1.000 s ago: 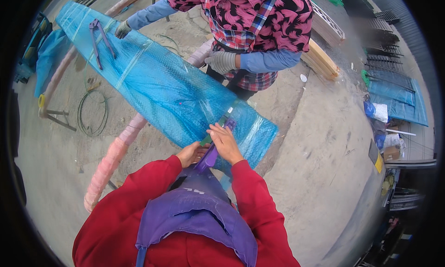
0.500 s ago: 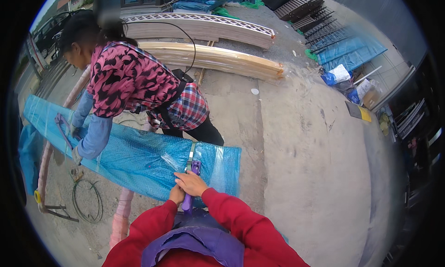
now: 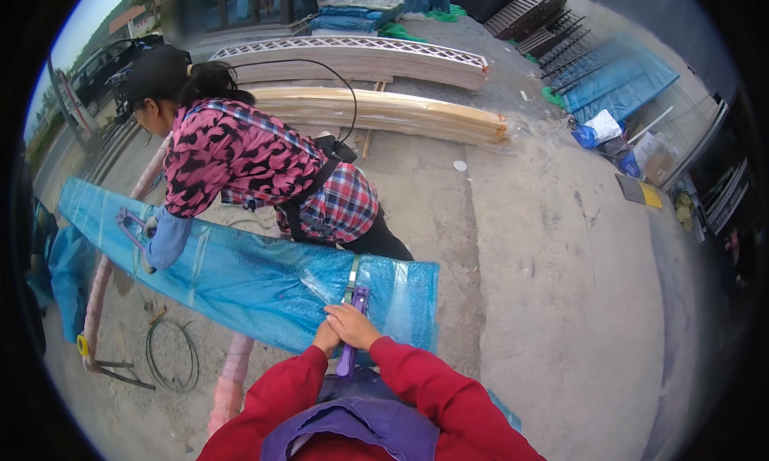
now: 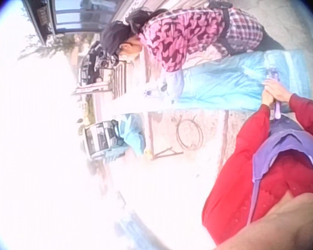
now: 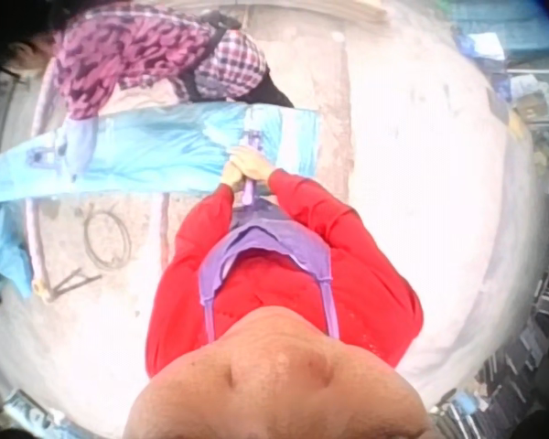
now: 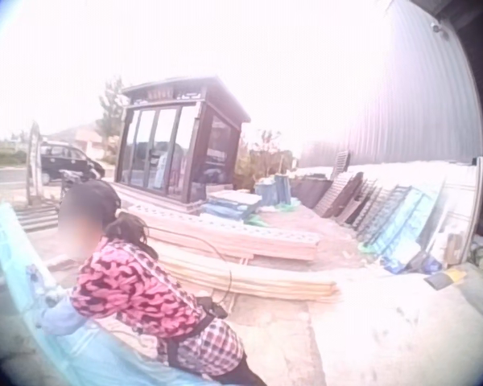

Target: The person uses a purple strap tensioner to tighten green straps around a long blue-wrapped package resting on a metal stand. A coworker assists by holding the strap. The person then walks into a warehouse and picks up a black metal gate.

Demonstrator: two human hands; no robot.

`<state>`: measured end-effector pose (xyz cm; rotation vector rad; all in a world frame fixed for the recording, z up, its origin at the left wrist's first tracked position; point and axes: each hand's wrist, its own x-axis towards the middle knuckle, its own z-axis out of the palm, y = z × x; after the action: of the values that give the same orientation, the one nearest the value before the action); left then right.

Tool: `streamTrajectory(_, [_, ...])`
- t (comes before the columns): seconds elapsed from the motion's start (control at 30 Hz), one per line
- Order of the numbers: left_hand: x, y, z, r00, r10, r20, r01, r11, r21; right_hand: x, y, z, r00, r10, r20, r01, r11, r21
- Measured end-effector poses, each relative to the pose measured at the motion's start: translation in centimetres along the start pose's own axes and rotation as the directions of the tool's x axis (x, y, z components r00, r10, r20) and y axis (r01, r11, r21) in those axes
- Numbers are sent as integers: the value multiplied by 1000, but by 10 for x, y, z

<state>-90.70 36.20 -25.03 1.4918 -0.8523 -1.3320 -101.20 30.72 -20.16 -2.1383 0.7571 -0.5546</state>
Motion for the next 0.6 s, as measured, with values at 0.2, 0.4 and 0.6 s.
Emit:
streamTrajectory(0.2, [10,-36,-33,996,34,80,-44,990,130,-20,-50,-8,995,-64,-76,67,997,47])
streamTrajectory(0.4, [-21,-45,-24,999,22,28,-33,877,479,-57,-93,-12,928,-373,4,371,925,86])
streamTrajectory(0.6, [-30,-51,-17,993,-19,-117,68,902,427,-59,-70,11,941,-336,43,337,941,-26])
